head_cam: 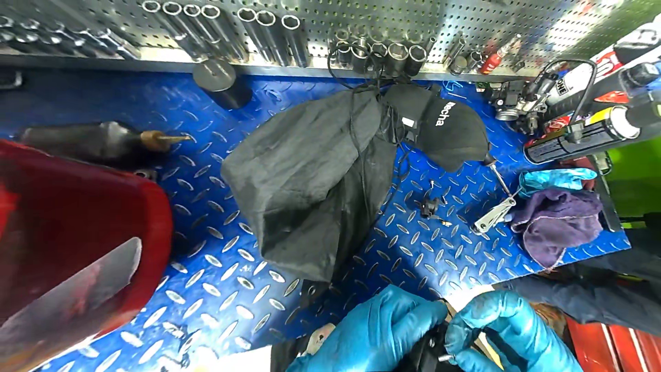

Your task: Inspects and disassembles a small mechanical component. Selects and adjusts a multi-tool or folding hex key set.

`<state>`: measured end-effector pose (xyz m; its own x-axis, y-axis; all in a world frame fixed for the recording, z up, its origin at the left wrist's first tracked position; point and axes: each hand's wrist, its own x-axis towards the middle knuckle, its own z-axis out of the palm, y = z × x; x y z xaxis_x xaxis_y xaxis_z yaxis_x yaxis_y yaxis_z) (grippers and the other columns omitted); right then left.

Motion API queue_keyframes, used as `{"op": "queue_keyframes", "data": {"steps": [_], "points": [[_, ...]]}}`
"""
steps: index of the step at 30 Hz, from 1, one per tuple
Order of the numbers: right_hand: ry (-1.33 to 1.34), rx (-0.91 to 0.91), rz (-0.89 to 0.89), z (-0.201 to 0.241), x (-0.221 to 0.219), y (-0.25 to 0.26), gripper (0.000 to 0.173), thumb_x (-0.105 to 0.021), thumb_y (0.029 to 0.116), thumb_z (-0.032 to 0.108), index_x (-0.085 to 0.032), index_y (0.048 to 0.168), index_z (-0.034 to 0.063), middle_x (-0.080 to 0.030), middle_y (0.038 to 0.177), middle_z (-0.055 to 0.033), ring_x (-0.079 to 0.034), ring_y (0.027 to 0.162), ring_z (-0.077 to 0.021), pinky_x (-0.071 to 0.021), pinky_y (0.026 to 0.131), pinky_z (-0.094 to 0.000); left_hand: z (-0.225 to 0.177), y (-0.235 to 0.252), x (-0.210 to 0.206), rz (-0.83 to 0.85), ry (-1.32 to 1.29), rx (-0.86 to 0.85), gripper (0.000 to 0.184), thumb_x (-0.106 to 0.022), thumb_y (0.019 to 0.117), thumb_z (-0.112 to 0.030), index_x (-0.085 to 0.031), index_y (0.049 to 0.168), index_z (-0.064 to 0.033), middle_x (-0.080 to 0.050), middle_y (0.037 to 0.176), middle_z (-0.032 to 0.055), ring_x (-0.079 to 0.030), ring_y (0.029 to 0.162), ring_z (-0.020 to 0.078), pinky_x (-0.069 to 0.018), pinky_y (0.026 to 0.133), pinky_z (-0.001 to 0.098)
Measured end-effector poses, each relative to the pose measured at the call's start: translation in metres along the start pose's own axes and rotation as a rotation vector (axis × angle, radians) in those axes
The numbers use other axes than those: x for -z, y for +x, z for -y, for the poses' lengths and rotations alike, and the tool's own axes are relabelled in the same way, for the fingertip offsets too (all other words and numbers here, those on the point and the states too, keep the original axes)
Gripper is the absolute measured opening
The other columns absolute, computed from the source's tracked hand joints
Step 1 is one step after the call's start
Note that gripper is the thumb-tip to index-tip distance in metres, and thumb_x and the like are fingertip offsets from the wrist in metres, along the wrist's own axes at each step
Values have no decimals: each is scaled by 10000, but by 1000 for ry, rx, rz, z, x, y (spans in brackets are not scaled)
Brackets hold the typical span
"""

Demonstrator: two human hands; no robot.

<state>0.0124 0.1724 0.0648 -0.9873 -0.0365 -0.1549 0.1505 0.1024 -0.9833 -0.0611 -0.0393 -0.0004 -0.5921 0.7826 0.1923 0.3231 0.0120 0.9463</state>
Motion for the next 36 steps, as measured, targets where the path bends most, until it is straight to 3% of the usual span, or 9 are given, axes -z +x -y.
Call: {"op": "queue_keyframes", "data": {"steps": [8,13,16,20,24,26,29,33,36], "points": [[-307,130,-109,-5,-12,-10,267,-716,903,-11,-595,1132,53,-722,1001,-54,-688,975,-88,-570,921,-279,-3,3,1,50,50,10,507,-765,908,-298,-642,1302,-4,-699,1130,189,-651,1092,314,-529,951,400],[-485,117,-40,5,-10,-9,146,-705,936,48,-660,1074,30,-741,969,-104,-693,982,-141,-532,951,-301,-5,5,1,78,77,-3,477,-745,914,-279,-646,1287,1,-702,1135,194,-658,1087,325,-534,937,407],[-401,3,79,9,0,1,210,-736,912,59,-662,1100,2,-719,987,-132,-686,933,-144,-550,890,-308,-5,6,4,120,102,-31,453,-737,919,-252,-644,1275,13,-702,1107,211,-667,1053,353,-545,906,427],[-229,-213,222,-4,16,16,516,-816,842,162,-576,1262,-16,-620,1022,-89,-559,804,-79,-481,693,-240,0,8,6,202,111,-71,464,-736,929,-266,-631,1294,0,-698,1132,205,-669,1063,362,-557,899,450],[-57,-245,257,-14,32,35,497,-797,840,155,-597,1280,37,-645,1005,-16,-597,846,-61,-513,740,-234,1,8,11,160,-8,-22,476,-772,909,-271,-649,1288,-11,-704,1128,204,-663,1083,341,-540,941,436],[-251,-284,-62,-31,48,54,333,-768,873,187,-678,1181,100,-696,972,19,-665,858,-81,-577,751,-285,6,3,14,84,-116,44,520,-828,859,-268,-666,1280,-9,-705,1153,198,-657,1117,303,-535,974,427],[-770,-107,-386,-86,69,89,255,-736,912,107,-703,1163,80,-726,1062,-73,-706,941,-208,-596,849,-463,17,-3,18,-28,-321,90,559,-866,814,-253,-668,1279,-14,-696,1192,153,-633,1154,200,-509,1038,371],[-1017,21,-281,-118,70,107,354,-696,934,66,-689,1286,90,-701,1220,-149,-667,1117,-349,-513,968,-604,21,-10,24,31,-446,104,561,-848,838,-223,-643,1310,2,-677,1232,147,-617,1183,190,-504,1051,366],[-1058,32,-280,-124,67,112,310,-695,937,58,-698,1247,73,-728,1149,-150,-696,1057,-354,-526,923,-622,29,-12,22,46,-491,117,576,-839,844,-209,-624,1340,-10,-664,1264,119,-602,1203,157,-497,1060,330]]}}
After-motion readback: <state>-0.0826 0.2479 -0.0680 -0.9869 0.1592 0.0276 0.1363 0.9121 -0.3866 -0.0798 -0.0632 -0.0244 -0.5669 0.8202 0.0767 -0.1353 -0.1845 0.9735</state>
